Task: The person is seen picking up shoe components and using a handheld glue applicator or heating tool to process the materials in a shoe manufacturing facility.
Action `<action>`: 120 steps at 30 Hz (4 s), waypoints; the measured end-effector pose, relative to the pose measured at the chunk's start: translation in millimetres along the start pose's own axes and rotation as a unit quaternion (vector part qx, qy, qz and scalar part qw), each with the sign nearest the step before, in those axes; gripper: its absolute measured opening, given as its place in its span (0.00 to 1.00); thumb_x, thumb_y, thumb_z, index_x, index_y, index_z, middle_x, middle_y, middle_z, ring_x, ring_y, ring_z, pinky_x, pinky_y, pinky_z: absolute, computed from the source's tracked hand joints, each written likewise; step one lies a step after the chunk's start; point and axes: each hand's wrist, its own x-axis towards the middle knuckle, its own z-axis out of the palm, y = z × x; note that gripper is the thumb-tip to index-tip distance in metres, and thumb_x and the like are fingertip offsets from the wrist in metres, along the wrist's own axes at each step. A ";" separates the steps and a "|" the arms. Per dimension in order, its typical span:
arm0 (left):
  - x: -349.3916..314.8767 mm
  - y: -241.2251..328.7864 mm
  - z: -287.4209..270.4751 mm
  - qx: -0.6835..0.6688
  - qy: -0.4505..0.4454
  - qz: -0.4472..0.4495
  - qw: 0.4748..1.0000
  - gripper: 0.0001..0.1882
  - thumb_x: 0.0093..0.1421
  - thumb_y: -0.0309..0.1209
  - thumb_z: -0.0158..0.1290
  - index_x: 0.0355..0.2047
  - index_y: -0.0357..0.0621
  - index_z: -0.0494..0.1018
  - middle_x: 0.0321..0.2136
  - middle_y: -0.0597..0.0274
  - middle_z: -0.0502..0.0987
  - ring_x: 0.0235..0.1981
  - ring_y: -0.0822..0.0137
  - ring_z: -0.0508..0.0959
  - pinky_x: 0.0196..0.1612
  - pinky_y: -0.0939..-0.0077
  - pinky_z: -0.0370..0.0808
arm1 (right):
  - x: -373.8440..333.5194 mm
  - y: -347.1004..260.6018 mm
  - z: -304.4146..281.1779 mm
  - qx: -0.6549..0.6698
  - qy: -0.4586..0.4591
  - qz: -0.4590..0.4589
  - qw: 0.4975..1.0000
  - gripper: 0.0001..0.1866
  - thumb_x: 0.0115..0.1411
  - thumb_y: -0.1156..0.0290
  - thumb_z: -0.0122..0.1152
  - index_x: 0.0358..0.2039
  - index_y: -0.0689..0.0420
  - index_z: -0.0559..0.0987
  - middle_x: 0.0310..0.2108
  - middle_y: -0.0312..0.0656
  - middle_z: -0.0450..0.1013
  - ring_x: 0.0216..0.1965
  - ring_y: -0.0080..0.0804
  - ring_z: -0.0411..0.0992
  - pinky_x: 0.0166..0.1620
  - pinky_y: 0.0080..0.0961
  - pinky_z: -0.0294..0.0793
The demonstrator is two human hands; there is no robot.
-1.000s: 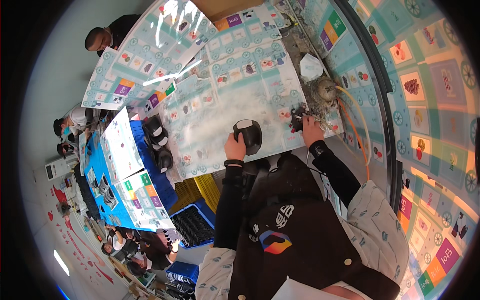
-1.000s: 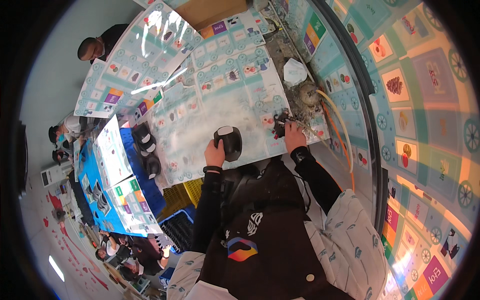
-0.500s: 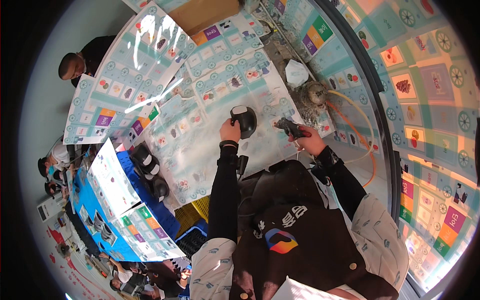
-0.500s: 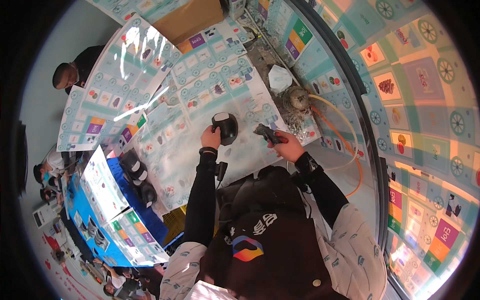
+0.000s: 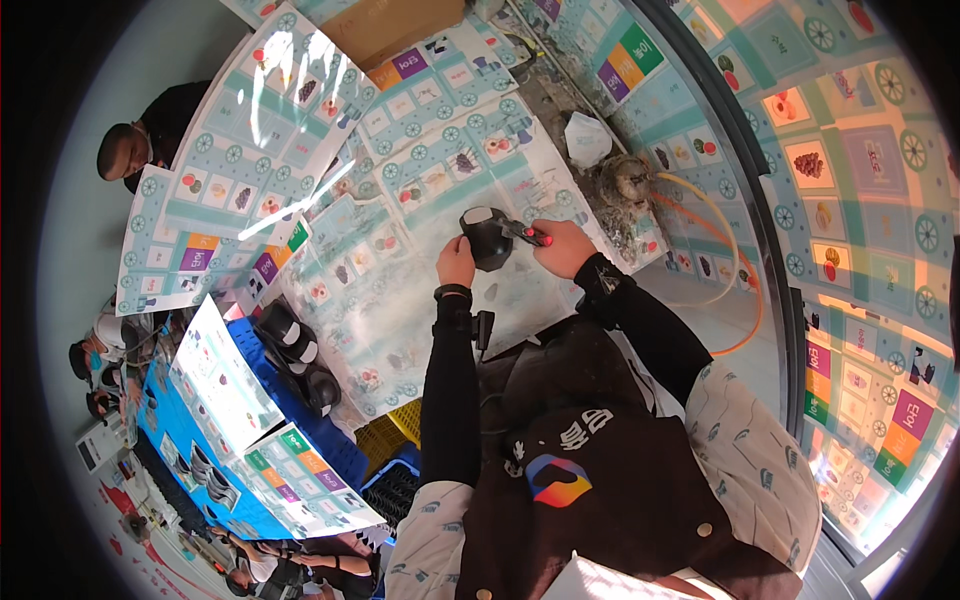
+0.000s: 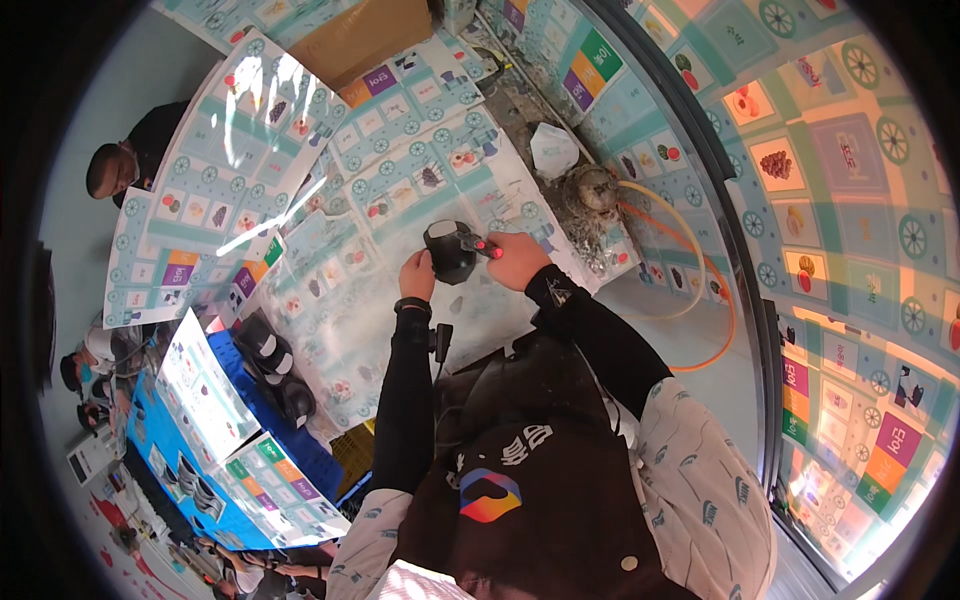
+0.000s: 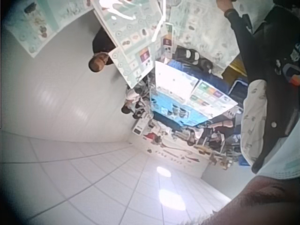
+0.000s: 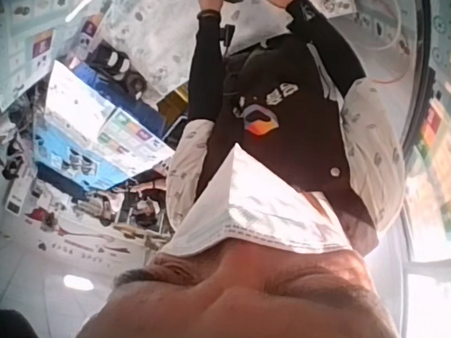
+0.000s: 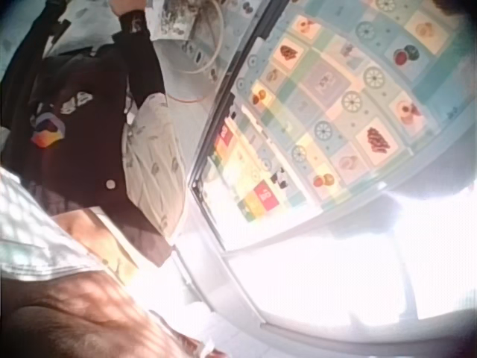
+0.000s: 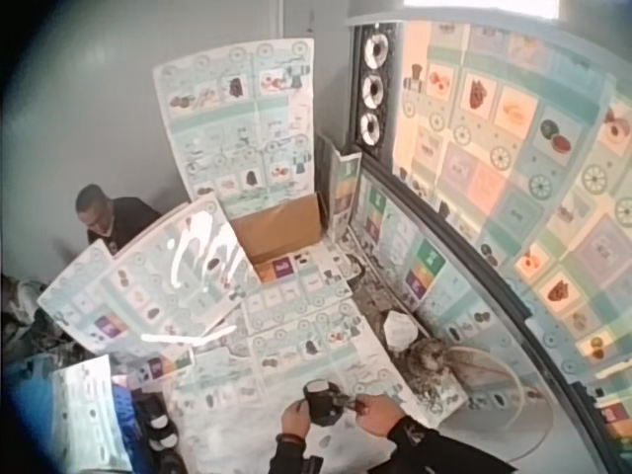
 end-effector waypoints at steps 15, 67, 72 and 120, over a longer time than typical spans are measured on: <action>4.0 -6.9 5.8 -0.015 -0.021 -0.019 0.999 0.19 0.66 0.39 0.51 0.49 0.38 0.78 0.33 0.55 0.83 0.32 0.65 0.83 0.32 0.72 0.79 | 12.9 6.5 -3.2 -0.037 -0.015 -0.019 0.999 0.14 0.51 0.68 0.53 0.36 0.56 0.80 0.32 0.57 0.76 0.38 0.61 0.73 0.42 0.52 0.72; 5.0 10.0 -8.8 0.055 -0.003 -0.019 0.998 0.17 0.62 0.40 0.56 0.42 0.39 0.81 0.34 0.53 0.84 0.34 0.59 0.84 0.40 0.66 0.78 | 11.9 31.9 20.1 0.093 -0.040 0.051 0.993 0.17 0.49 0.67 0.53 0.39 0.56 0.80 0.35 0.58 0.77 0.42 0.60 0.74 0.45 0.49 0.73; -5.0 10.2 -30.9 -0.104 -0.032 -0.094 0.990 0.18 0.67 0.37 0.52 0.50 0.38 0.77 0.38 0.57 0.83 0.34 0.69 0.81 0.32 0.77 0.76 | 30.9 49.7 23.4 0.120 -0.019 0.021 0.992 0.21 0.48 0.68 0.59 0.44 0.59 0.79 0.36 0.56 0.78 0.40 0.57 0.75 0.43 0.43 0.73; -58.3 -5.5 -64.6 -0.192 0.310 -0.095 0.926 0.17 0.62 0.32 0.50 0.45 0.30 0.73 0.38 0.50 0.79 0.39 0.62 0.80 0.42 0.70 0.77 | 33.0 48.8 23.3 0.111 -0.093 -0.034 0.989 0.14 0.53 0.67 0.52 0.36 0.59 0.80 0.40 0.55 0.77 0.44 0.58 0.73 0.47 0.49 0.71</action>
